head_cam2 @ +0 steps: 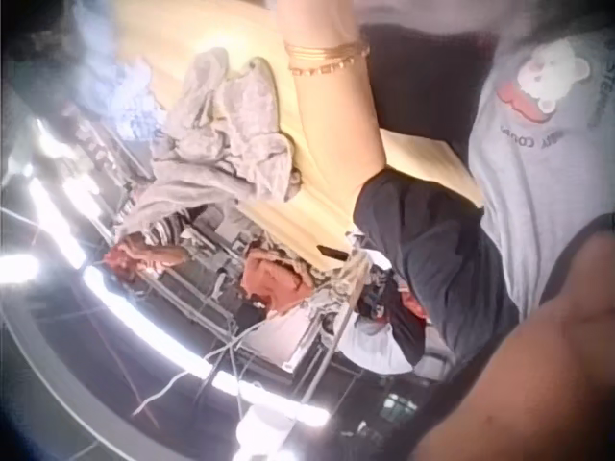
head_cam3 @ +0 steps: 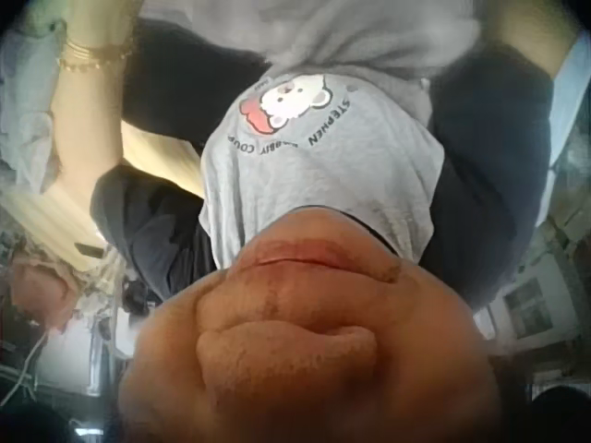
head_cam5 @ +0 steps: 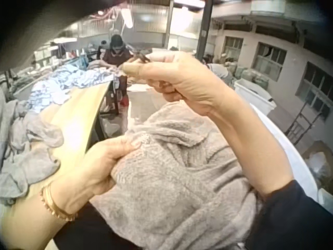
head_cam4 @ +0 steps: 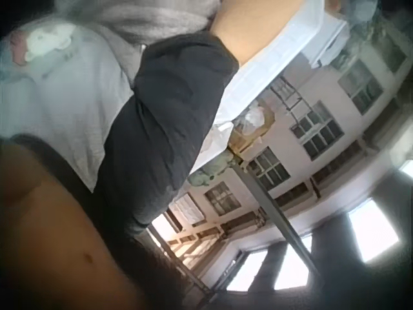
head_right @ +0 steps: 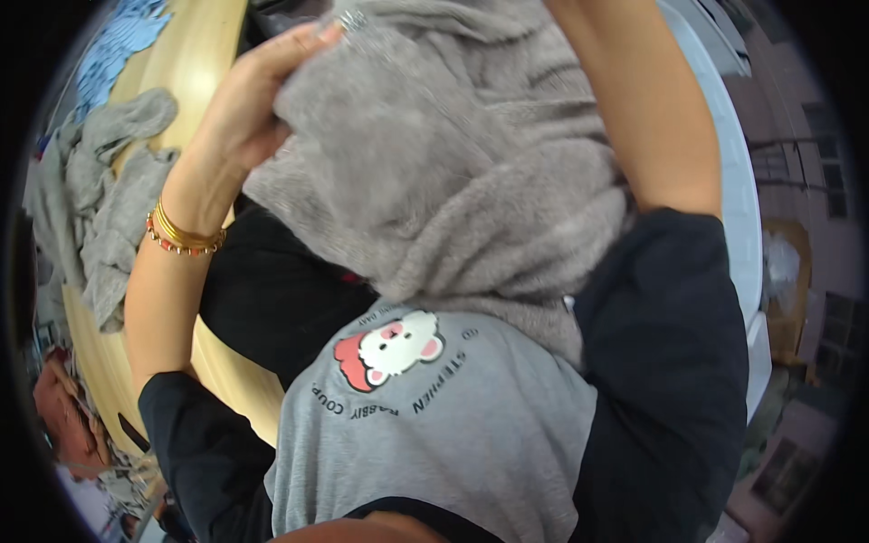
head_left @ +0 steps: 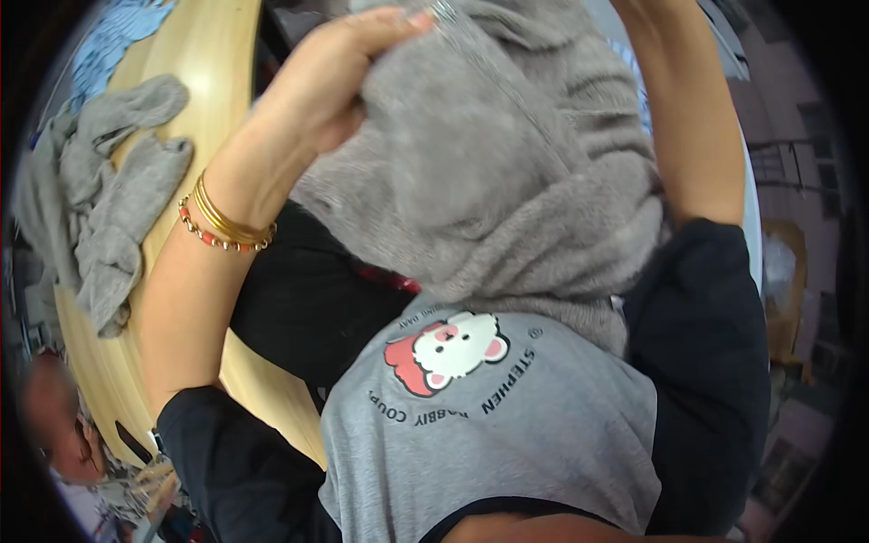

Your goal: Trimming loose threads and imperfections from a grey sweater using small garment snips.

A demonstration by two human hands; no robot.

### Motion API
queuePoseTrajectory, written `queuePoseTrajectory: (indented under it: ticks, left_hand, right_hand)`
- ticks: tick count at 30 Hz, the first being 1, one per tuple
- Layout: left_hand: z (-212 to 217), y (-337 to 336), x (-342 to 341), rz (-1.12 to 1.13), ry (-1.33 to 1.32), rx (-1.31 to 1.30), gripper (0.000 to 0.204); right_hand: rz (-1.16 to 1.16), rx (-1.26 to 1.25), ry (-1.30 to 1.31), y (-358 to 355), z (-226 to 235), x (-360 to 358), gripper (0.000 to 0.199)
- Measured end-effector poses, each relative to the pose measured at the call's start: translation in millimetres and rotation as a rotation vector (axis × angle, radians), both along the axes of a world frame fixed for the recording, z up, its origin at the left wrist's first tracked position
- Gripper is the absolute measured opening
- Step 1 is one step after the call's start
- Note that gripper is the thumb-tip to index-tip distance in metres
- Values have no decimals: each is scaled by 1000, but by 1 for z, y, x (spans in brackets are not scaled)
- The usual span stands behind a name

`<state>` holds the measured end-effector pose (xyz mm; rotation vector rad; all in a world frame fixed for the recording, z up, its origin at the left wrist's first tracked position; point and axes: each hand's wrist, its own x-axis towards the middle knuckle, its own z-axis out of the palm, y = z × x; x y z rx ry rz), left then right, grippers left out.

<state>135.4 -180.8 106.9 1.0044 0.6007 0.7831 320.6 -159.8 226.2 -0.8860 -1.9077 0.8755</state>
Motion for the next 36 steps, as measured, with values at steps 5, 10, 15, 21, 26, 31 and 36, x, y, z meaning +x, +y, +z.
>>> queuePoseTrajectory:
  ticks: [5,10,15,21,26,31,36]
  left_hand:
    - [15,89,-97,377,-266,-109,18]
    - [15,140,-261,661,-390,28,16]
    - [-1,119,-331,727,-432,129,17]
    - [11,45,-111,318,222,35,24]
    - [13,8,-50,131,128,195,27]
    - [2,1,-31,225,129,241,29]
    - [-6,-11,-23,258,214,260,26]
  right_hand:
    - [-145,-104,-105,11,30,-10,30]
    - [-160,-41,-348,25,19,3,48]
    - [-134,64,-408,32,9,-14,45]
    - [32,-81,-161,26,-35,-30,29]
    - [73,-422,56,8,-71,-11,19]
    - [61,-295,-59,-1,-115,10,41]
    - [97,-321,3,3,-146,14,29]
